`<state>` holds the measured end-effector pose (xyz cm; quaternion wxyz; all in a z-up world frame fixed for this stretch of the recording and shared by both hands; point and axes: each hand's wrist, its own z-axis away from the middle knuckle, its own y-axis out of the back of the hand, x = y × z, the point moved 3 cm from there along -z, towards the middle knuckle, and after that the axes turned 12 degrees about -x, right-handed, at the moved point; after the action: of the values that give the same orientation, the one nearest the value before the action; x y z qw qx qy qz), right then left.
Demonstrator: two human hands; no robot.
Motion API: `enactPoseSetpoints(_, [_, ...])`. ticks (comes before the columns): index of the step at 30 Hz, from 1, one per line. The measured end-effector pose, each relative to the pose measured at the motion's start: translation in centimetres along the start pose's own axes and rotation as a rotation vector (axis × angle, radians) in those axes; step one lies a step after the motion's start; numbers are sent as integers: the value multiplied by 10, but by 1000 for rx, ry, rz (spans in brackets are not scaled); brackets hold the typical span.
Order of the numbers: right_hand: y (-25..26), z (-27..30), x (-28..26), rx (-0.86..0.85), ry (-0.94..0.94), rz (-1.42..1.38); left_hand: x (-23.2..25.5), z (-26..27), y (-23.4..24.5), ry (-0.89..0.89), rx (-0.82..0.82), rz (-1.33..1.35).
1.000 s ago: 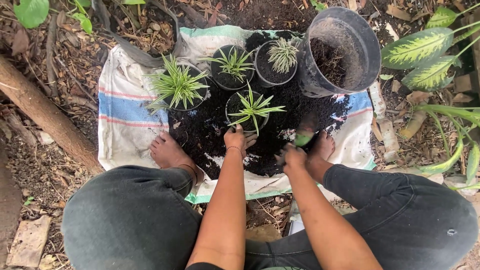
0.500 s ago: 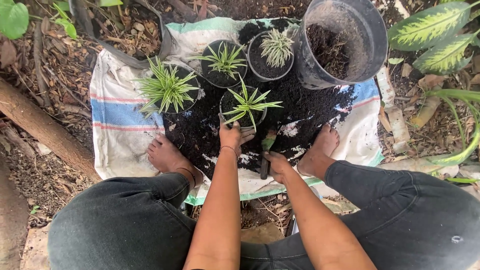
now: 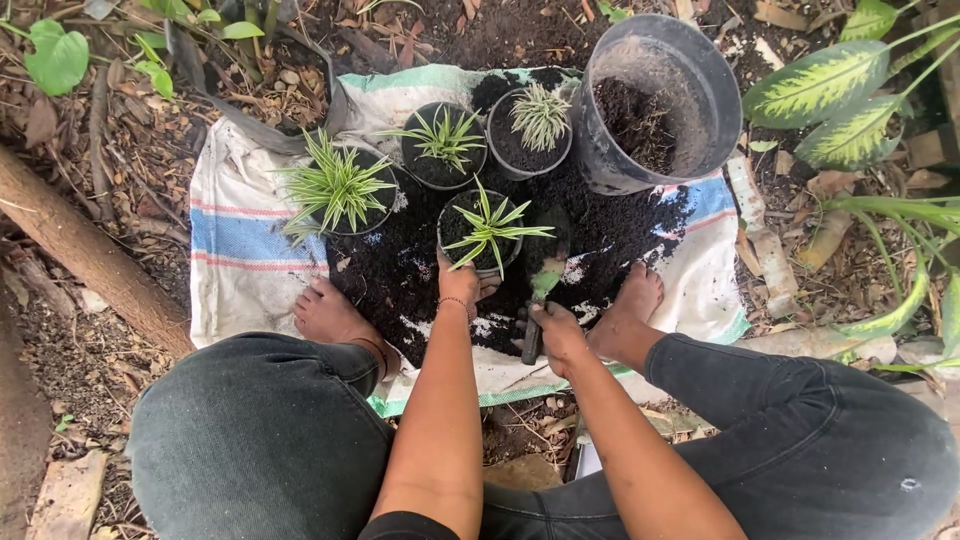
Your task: Cleaning out used plastic pots and arranging small plants for potting or storage in a nursery setting.
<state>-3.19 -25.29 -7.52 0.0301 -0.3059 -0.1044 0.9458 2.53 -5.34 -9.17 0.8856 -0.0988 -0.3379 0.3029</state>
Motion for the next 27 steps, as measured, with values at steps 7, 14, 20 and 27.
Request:
enactPoseSetpoints(7, [10, 10, -61, 74, 43, 281, 57, 76, -15, -28, -4, -601])
enactPoseSetpoints(14, [3, 18, -77, 71, 83, 337, 54, 56, 5, -59, -47, -654])
enactPoseSetpoints(20, [-22, 38, -57, 48, 51, 305, 72, 85, -17, -67, -25, -653])
enactPoseSetpoints(27, [-19, 38, -44, 56, 24, 285, 71, 101, -40, -61, 3, -499])
